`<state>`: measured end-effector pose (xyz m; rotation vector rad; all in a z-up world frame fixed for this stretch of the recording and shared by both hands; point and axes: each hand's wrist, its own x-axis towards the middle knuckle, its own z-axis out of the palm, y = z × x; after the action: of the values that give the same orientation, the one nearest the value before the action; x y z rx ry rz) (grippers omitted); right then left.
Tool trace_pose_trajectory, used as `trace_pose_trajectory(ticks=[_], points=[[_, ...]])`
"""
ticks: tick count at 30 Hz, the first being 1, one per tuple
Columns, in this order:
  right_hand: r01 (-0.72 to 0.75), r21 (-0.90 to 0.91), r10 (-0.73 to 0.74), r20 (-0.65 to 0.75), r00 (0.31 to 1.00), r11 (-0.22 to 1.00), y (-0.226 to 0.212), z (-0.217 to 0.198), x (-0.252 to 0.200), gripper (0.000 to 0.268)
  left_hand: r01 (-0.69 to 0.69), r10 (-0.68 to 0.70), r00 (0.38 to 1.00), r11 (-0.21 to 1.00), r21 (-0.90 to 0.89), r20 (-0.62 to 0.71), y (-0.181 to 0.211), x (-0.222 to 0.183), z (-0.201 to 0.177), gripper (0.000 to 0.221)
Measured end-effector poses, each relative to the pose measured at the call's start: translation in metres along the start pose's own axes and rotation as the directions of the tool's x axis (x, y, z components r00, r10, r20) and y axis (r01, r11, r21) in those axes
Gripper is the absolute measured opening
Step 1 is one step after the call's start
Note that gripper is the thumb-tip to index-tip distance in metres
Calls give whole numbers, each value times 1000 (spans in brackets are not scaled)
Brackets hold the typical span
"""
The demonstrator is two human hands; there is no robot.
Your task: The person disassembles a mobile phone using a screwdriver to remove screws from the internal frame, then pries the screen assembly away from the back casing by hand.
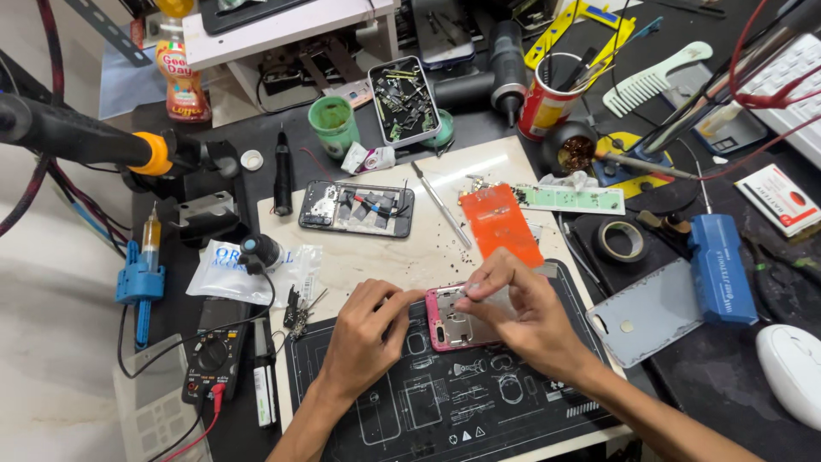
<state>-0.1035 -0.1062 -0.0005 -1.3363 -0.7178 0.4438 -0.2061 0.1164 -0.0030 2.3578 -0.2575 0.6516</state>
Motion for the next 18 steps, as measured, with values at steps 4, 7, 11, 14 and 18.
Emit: trace_pose_trajectory(ticks=[4, 7, 11, 14, 18], points=[[18, -200, -6, 63, 998, 980, -3, -4, -4, 23, 1, -1, 1000, 1000, 11, 13, 1, -1, -1, 36], [47, -100, -43, 47, 998, 994, -2, 1, -3, 26, -18, 18, 1000, 1000, 10, 12, 0, 0, -1, 36], [15, -99, -12, 30, 999, 995, -4, 0, -3, 23, -24, 24, 1000, 1000, 9, 19, 0, -1, -1, 36], [6, -89, -2, 43, 999, 996, -5, -1, -3, 24, -28, 27, 999, 999, 17, 21, 1, -1, -1, 36], [135, -28, -136, -4, 991, 990, -5, 2, -1, 29, -31, 30, 999, 999, 15, 25, 0, -1, -1, 36]])
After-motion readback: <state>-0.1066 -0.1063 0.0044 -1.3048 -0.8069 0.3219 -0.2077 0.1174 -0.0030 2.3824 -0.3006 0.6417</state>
